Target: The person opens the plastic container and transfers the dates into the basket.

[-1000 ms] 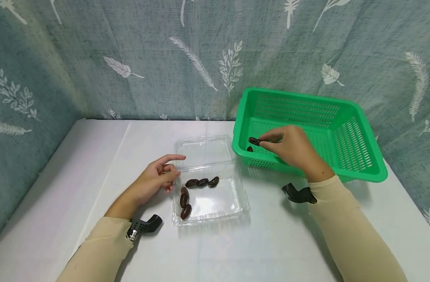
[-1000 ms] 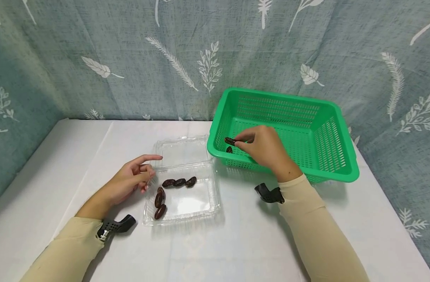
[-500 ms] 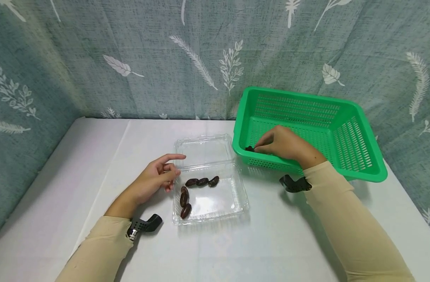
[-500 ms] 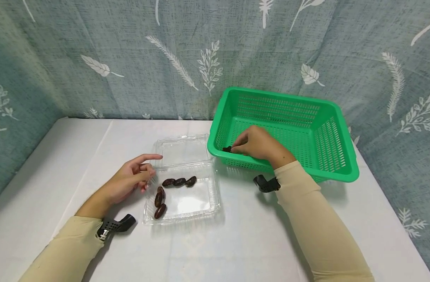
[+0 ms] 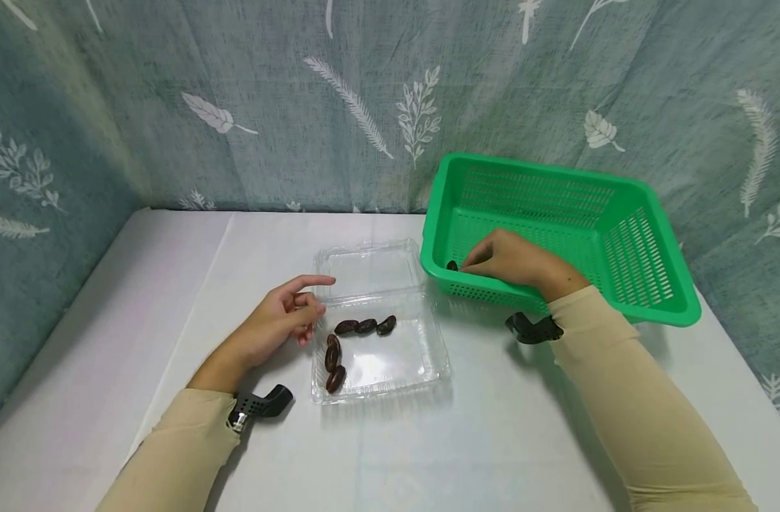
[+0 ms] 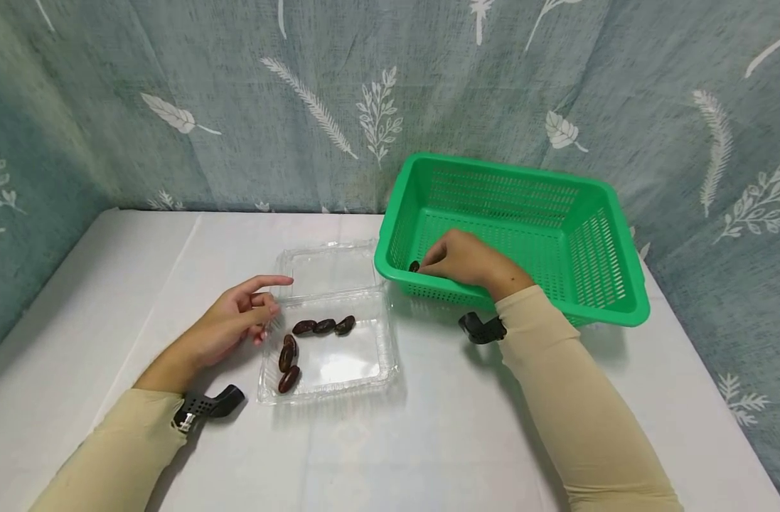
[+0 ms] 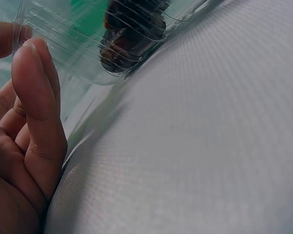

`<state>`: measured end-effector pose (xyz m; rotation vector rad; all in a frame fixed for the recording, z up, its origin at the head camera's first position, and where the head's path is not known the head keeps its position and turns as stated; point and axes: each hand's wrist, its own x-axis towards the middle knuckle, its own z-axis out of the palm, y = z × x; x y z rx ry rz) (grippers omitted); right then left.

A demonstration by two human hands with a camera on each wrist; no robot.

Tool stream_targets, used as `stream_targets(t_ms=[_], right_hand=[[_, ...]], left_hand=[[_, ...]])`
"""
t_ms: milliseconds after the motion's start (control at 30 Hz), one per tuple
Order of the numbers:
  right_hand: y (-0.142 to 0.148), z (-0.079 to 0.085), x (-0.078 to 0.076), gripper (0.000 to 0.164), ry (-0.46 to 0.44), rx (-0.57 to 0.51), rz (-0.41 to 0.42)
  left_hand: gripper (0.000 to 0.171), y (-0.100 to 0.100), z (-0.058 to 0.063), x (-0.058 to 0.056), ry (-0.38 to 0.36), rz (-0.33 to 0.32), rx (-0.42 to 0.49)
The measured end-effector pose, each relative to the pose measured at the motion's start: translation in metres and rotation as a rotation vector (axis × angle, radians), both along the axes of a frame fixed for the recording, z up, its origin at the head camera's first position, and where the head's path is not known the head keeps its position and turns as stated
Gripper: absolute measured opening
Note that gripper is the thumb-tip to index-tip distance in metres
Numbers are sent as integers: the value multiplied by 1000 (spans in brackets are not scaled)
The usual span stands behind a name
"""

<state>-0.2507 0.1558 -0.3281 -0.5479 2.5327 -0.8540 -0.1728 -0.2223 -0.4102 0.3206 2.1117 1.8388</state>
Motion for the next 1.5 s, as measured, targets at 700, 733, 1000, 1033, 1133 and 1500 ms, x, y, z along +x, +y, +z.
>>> stream_targets(t_ms=[700,733,1000,1033,1133,1500], right_hand=[[-31,8,52,16,657,-459,-184],[-34,8,56,16,648,-486,-171],[-60,3,79,18,472,-522,6],[-63,1,80,18,452,-507,24],[-72,-5,81,18,394,-453,75],[-96,-22,72,20,228,-279,184]], left_hand=[[50,-1,-2,1,-7,8,-16],[50,0,-2,1,-4,7,-17],[51,-1,-1,1,-1,0,-15],[50,-1,-1,1,-6,1,-14],[51,-2,-1,2,-9,-5,-14],[51,-1,1,0,4,-5,3]])
